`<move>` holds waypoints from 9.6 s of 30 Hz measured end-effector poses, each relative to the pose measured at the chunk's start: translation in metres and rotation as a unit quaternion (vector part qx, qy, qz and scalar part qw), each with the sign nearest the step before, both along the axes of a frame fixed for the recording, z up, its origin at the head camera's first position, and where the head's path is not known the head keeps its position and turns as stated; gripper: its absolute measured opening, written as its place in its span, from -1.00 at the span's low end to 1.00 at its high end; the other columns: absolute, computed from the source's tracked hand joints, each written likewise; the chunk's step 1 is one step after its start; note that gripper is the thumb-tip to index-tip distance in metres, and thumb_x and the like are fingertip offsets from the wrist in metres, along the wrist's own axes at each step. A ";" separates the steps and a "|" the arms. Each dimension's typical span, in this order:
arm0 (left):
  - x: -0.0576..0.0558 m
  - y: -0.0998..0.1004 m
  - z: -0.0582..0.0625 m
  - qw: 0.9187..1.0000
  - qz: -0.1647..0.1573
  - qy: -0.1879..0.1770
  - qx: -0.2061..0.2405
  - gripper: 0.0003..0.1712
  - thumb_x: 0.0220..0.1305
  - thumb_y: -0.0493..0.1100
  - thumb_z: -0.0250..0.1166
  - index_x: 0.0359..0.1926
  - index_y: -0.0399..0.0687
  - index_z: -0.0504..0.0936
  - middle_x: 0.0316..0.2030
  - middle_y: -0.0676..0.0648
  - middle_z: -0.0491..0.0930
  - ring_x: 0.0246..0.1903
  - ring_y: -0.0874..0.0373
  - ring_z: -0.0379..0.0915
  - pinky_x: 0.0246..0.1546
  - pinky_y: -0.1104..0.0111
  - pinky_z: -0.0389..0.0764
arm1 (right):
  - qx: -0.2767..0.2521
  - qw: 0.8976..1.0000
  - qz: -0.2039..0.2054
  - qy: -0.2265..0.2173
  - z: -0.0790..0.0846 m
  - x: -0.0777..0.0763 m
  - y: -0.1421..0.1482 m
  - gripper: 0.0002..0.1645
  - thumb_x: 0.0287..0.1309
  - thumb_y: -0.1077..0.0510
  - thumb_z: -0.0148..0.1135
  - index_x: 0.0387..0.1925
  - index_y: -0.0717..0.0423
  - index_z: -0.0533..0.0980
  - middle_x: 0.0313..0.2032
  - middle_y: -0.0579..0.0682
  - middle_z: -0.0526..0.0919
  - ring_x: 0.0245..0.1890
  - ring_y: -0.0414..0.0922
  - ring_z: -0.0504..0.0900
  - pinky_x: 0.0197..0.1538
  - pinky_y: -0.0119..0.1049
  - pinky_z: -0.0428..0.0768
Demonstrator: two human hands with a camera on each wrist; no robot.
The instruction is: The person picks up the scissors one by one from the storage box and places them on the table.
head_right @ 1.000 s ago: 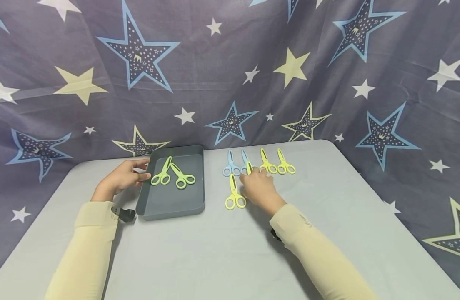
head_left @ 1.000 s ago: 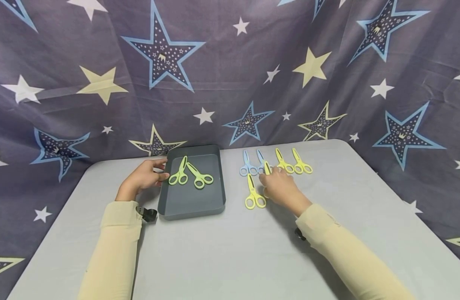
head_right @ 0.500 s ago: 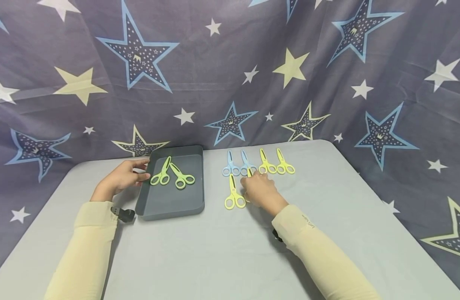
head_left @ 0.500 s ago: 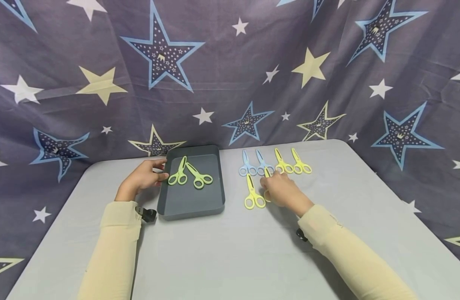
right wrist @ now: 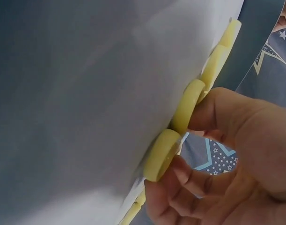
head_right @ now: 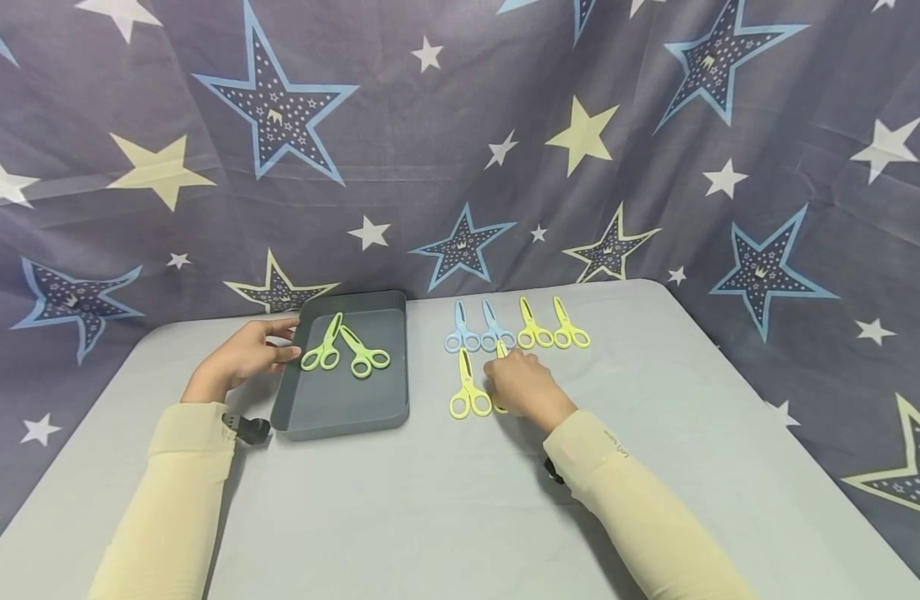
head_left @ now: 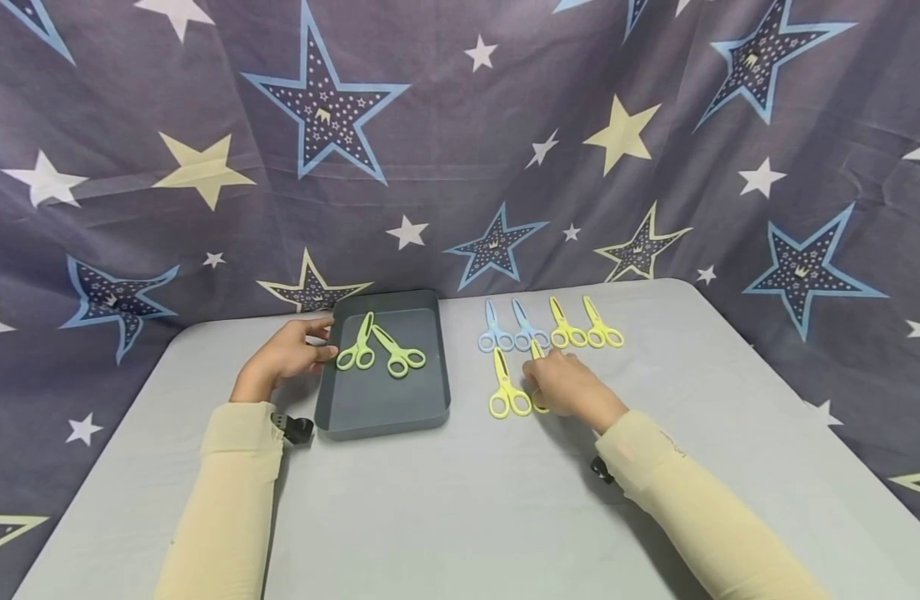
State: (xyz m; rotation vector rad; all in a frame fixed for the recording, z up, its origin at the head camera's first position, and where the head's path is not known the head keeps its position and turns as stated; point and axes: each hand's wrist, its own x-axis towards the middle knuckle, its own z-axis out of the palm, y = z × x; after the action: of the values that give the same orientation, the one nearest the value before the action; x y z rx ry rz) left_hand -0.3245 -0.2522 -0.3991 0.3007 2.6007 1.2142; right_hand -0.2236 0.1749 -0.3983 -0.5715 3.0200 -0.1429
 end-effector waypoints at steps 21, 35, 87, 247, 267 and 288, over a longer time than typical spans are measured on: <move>0.001 -0.001 0.002 1.000 0.001 -0.003 0.007 -0.19 0.42 -0.34 0.26 0.55 -0.40 0.10 0.31 -0.56 0.31 -0.10 -0.06 0.62 -0.11 0.19 0.76 | -0.009 0.997 -0.020 -0.077 0.009 -0.003 0.001 -0.77 0.02 0.32 0.40 -0.50 -0.03 0.53 -0.46 -0.08 0.56 -0.42 -0.08 0.52 -0.33 -0.22 0.54; -0.002 -0.001 -0.001 1.000 0.004 -0.001 0.006 -0.21 0.42 -0.33 0.25 0.55 -0.37 0.12 0.32 -0.53 0.32 -0.10 0.00 0.60 -0.15 0.29 0.75 | -0.026 1.000 -0.004 -0.008 0.030 -0.011 -0.022 -0.88 0.21 0.20 0.35 -0.22 0.13 0.62 -0.35 0.00 0.65 -0.38 -0.04 0.56 -0.25 -0.11 0.63; -0.002 -0.001 -0.002 1.000 0.005 0.009 0.007 -0.21 0.39 -0.37 0.27 0.53 -0.41 0.15 0.27 -0.55 0.38 -0.26 0.05 0.64 -0.27 0.33 0.74 | 0.003 0.988 0.141 0.069 0.038 -0.064 -0.179 -0.59 0.40 0.07 0.21 0.24 -0.10 0.55 0.08 -0.03 0.63 0.02 -0.01 0.60 0.08 -0.11 0.63; -0.001 -0.002 -0.002 1.000 0.010 0.007 -0.004 -0.21 0.42 -0.33 0.27 0.54 -0.38 0.14 0.27 -0.53 0.39 -0.24 0.04 0.67 -0.23 0.31 0.74 | 0.009 0.995 0.076 0.063 0.051 -0.045 -0.105 -0.71 0.26 0.18 0.30 0.02 -0.05 0.59 -0.02 0.23 0.58 -0.11 0.18 0.53 -0.18 0.03 0.67; -0.003 -0.001 -0.002 1.000 0.005 0.008 -0.003 -0.20 0.41 -0.32 0.28 0.55 -0.37 0.13 0.27 -0.52 0.38 -0.19 0.03 0.65 -0.20 0.32 0.75 | 0.026 0.995 0.060 0.078 0.038 -0.032 -0.048 -0.76 0.24 0.22 0.32 -0.05 0.03 0.60 -0.13 0.24 0.55 -0.25 0.13 0.49 -0.37 -0.09 0.65; 0.000 -0.002 -0.002 1.000 -0.001 0.001 0.014 -0.19 0.41 -0.35 0.27 0.56 -0.37 0.11 0.28 -0.54 0.37 -0.14 0.02 0.63 -0.15 0.31 0.75 | -0.001 0.991 0.067 0.118 0.017 -0.015 0.010 -0.83 0.07 0.31 0.37 -0.31 0.06 0.56 -0.39 0.12 0.54 -0.36 0.08 0.47 -0.39 -0.11 0.53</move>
State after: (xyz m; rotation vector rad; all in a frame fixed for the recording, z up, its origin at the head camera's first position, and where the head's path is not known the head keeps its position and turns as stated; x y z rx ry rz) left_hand -0.3243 -0.2538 -0.4011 0.3098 2.5876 1.2511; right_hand -0.2390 0.1851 -0.3817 -0.8470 3.1918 -0.0765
